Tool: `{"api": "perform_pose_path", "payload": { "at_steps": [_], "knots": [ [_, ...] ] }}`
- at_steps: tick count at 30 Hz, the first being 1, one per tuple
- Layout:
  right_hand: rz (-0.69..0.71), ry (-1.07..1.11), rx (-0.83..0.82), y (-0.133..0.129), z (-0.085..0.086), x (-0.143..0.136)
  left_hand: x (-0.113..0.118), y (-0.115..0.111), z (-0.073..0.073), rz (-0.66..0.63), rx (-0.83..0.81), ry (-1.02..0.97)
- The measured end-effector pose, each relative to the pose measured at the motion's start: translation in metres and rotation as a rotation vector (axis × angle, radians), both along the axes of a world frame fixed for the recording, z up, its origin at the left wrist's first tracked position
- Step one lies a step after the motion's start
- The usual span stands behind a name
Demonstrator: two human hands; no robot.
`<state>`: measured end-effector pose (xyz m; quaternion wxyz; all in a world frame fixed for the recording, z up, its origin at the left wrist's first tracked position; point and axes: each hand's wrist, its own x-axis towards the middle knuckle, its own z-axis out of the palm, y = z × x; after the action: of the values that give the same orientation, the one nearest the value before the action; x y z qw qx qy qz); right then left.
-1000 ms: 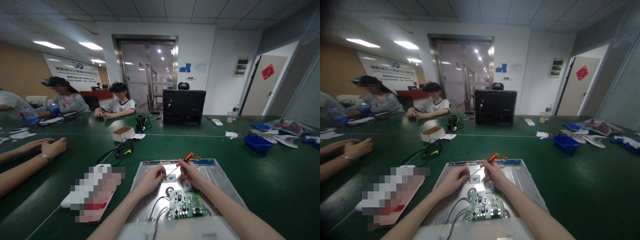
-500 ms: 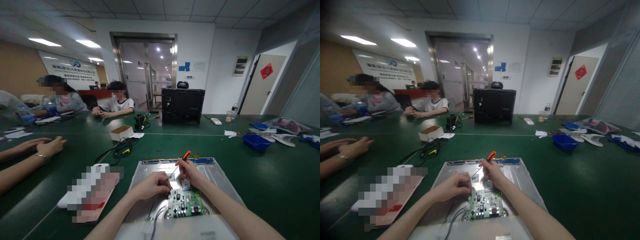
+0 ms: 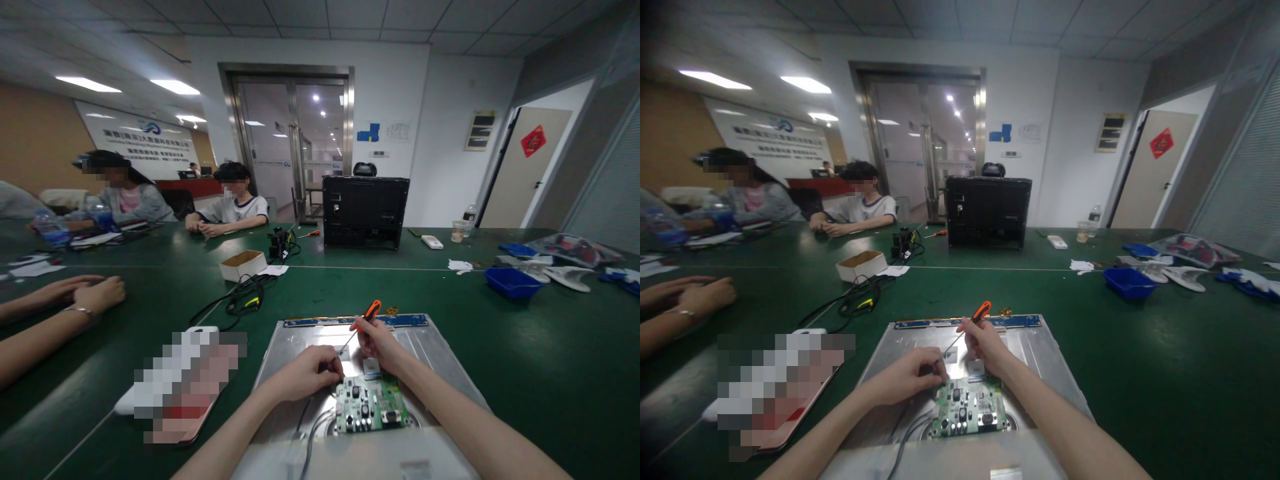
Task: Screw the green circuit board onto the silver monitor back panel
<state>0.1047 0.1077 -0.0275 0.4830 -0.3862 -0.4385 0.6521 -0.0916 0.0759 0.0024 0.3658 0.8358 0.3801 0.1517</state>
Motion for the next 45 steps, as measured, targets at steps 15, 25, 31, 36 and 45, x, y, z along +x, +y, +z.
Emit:
{"api": "perform_pose_path", "payload": {
  "at_steps": [15,25,31,36,45],
  "knots": [
    [0.006,-0.044,-0.016,0.004,-0.008,0.001,0.002,0.001,-0.001,0.038,-0.021,-0.011],
    [-0.051,-0.073,0.158,0.003,0.025,0.010,0.000,0.001,0.001,0.041,-0.046,-0.041],
    [-0.087,-0.141,0.339,-0.010,0.065,0.007,-0.001,0.002,-0.001,0.034,-0.081,-0.073],
    [-0.214,-0.277,0.617,-0.025,0.103,-0.015,-0.002,0.004,-0.004,0.025,-0.069,-0.095],
    [0.019,-0.800,0.699,-0.033,0.136,-0.002,-0.004,0.004,-0.003,-0.011,-0.028,-0.101]
  ]
}}
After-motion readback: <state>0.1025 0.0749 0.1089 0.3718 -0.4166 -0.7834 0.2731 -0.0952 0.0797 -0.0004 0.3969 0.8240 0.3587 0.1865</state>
